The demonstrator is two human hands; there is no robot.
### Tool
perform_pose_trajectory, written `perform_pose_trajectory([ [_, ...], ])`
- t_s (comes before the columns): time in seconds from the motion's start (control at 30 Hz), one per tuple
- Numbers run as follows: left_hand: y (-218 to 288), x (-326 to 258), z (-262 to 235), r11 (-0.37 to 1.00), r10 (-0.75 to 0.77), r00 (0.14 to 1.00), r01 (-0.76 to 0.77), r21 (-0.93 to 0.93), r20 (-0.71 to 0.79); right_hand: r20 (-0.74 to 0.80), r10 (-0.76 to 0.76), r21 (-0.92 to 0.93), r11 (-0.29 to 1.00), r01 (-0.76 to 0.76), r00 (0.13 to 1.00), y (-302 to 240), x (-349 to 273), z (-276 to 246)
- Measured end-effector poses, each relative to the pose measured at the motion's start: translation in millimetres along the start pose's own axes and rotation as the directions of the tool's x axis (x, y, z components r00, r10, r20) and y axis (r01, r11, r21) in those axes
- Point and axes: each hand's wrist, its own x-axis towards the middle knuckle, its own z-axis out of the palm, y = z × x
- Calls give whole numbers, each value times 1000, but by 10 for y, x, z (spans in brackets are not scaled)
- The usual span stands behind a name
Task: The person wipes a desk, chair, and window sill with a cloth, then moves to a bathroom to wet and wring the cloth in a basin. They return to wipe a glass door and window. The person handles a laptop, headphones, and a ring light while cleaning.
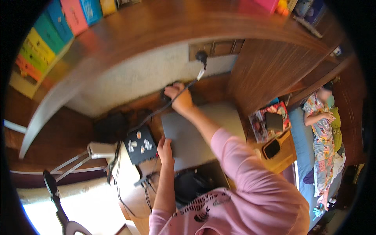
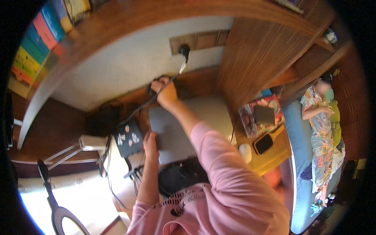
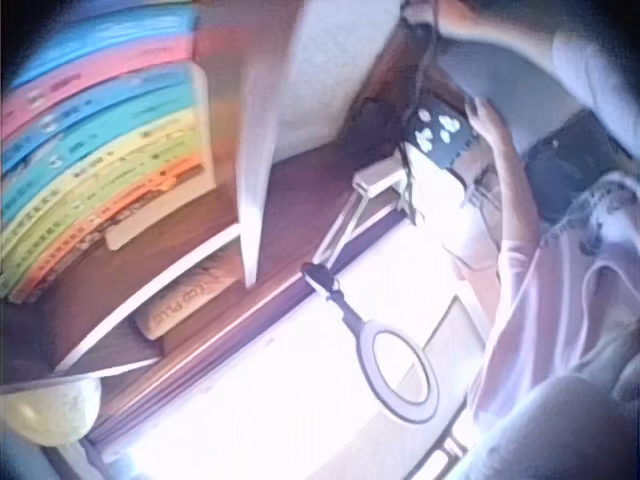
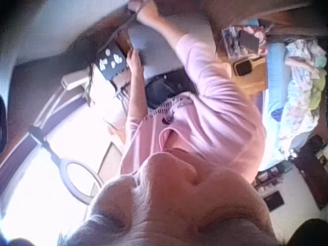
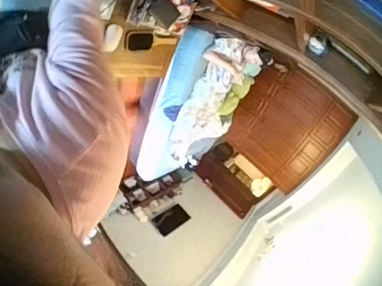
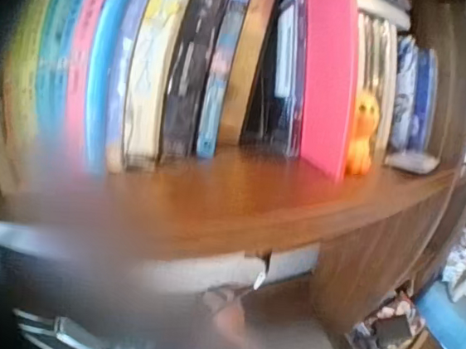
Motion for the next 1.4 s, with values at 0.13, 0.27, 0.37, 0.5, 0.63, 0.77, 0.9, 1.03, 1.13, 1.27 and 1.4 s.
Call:
perform_pose_trajectory([
  [0.13, 73, 3, -118, 986, -162, 985, 164, -27, 60, -33, 205, 144, 970, -198, 978, 389, -127, -931],
  [0.27, 158, -182, -273, 985, -164, 982, 159, 61, 89, 84, 227, -101, 971, -218, 970, 668, -662, -1508],
  [0.37, 265, -585, -563, 915, 72, 964, -166, 367, 255, 217, 443, -546, 794, -268, 870, 230, -1161, -1125],
  [0.5, 265, -1237, -1035, 256, 139, 899, -438, 862, 416, 516, -129, -159, 957, 242, 847, -638, -1985, -484],
  [0.63, -10, -1411, -1261, 110, 47, 898, -440, 891, 437, 513, -138, 80, 990, 113, 847, -604, -2422, -708],
  [0.77, -137, -1312, -1328, 195, 137, 845, -535, 822, 517, 396, 353, 190, 872, -451, 848, -499, -2046, -1448],
  [0.9, 101, -1104, -1221, 139, 154, 810, -585, 799, 566, 148, 342, 773, 546, -324, 928, -881, -1955, -2567],
  [1.03, 406, -519, -771, 14, 327, 610, -767, 642, 722, -34, 578, 905, 363, -220, 815, -1081, -2679, -3442],
  [1.13, 517, -4, -387, 300, 178, 761, -645, 703, 623, -21, 736, 927, 268, -263, 677, -949, -3395, -3658],
  [1.27, 590, 421, 105, 536, 21, 871, -424, 730, 491, -26, 942, 870, 186, -457, 334, -706, -4051, -3414],
  [1.4, 569, 640, 434, 373, 61, 872, -471, 800, 485, -121, 839, 248, 542, -803, 530, -403, -3977, -2642],
])
